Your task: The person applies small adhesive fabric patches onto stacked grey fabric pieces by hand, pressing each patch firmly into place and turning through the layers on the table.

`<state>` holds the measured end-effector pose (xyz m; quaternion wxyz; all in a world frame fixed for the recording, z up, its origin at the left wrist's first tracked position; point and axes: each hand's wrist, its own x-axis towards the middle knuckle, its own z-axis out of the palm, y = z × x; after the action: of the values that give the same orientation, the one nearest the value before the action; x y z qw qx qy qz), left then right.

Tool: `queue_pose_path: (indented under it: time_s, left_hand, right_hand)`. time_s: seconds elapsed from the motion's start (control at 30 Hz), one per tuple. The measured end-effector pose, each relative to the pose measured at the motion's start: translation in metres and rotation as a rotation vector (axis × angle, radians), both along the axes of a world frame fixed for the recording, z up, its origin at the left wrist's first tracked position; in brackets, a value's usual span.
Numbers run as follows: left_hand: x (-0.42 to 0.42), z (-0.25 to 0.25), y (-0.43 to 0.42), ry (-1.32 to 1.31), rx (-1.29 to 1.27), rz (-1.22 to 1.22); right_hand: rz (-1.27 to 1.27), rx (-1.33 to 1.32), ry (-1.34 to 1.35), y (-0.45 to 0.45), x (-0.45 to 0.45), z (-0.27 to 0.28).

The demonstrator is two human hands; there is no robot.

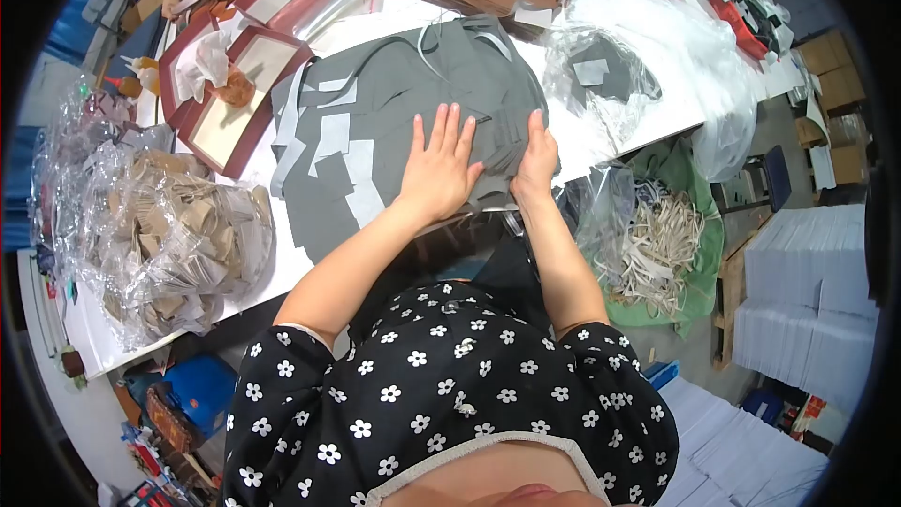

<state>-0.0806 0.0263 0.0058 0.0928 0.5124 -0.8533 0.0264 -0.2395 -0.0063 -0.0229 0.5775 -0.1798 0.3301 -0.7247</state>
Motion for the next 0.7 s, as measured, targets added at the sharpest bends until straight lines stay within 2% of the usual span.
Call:
queue_pose_path:
  time_s: [0.07,0.1,0.13,0.17,0.2,0.23,0.33,0.4,0.43,0.5,0.53,0.57,0.6,0.63,0.67,0.7]
  left_hand:
    - [-0.001,0.000,0.000,0.023,-0.004,-0.006]
    - [-0.001,-0.001,0.003,0.039,-0.003,0.001]
    - [0.000,-0.002,0.008,0.032,0.015,-0.001]
    - [0.000,-0.001,0.008,0.024,0.019,-0.006]
    - [0.001,0.002,0.002,0.015,0.009,-0.009]
    - [0.001,0.003,0.000,0.037,0.004,-0.006]
    - [0.002,0.001,0.002,0.169,0.051,-0.025]
    - [0.008,0.001,-0.005,0.328,0.146,-0.029]
    - [0.008,0.002,-0.005,0.368,0.082,0.005]
    - [0.003,0.021,-0.001,0.501,0.075,-0.096]
    - [-0.001,0.034,0.004,0.563,0.072,-0.143]
    - [-0.010,0.047,0.010,0.730,0.207,-0.136]
    - [-0.023,0.038,0.010,1.028,0.315,-0.161]
    - [-0.035,0.028,0.011,1.274,0.407,-0.028]
    - [-0.043,0.025,0.011,1.515,0.502,0.091]
    - [-0.038,0.038,0.011,1.558,0.517,0.213]
  right_hand:
    - [0.231,-0.121,-0.509,-0.009,-0.035,-0.038]
    - [0.259,-0.052,-0.902,-0.018,-0.061,-0.013]
    - [0.126,-0.105,-1.022,-0.030,-0.094,-0.008]
    - [0.063,-0.283,-0.974,-0.042,-0.123,-0.004]
    - [0.103,-0.247,-0.896,-0.038,-0.136,0.027]
    - [0.148,-0.328,-0.617,-0.037,-0.144,0.039]
    - [-0.214,0.070,0.162,-0.014,-0.125,0.068]
    - [-0.332,0.070,0.432,-0.001,-0.096,0.062]
    - [-0.331,0.050,0.416,0.011,-0.077,0.068]
    - [-0.394,-0.047,0.397,0.013,-0.047,0.053]
    - [-0.336,0.000,0.387,0.018,-0.032,0.047]
    - [-0.339,0.030,0.383,0.021,-0.011,0.049]
    - [-0.377,0.082,0.474,0.022,0.008,0.047]
    - [-0.230,-0.001,0.305,0.038,0.032,0.071]
    - [-0.243,0.124,0.389,0.041,0.048,0.069]
    - [-0.268,-0.007,0.360,0.042,0.060,0.071]
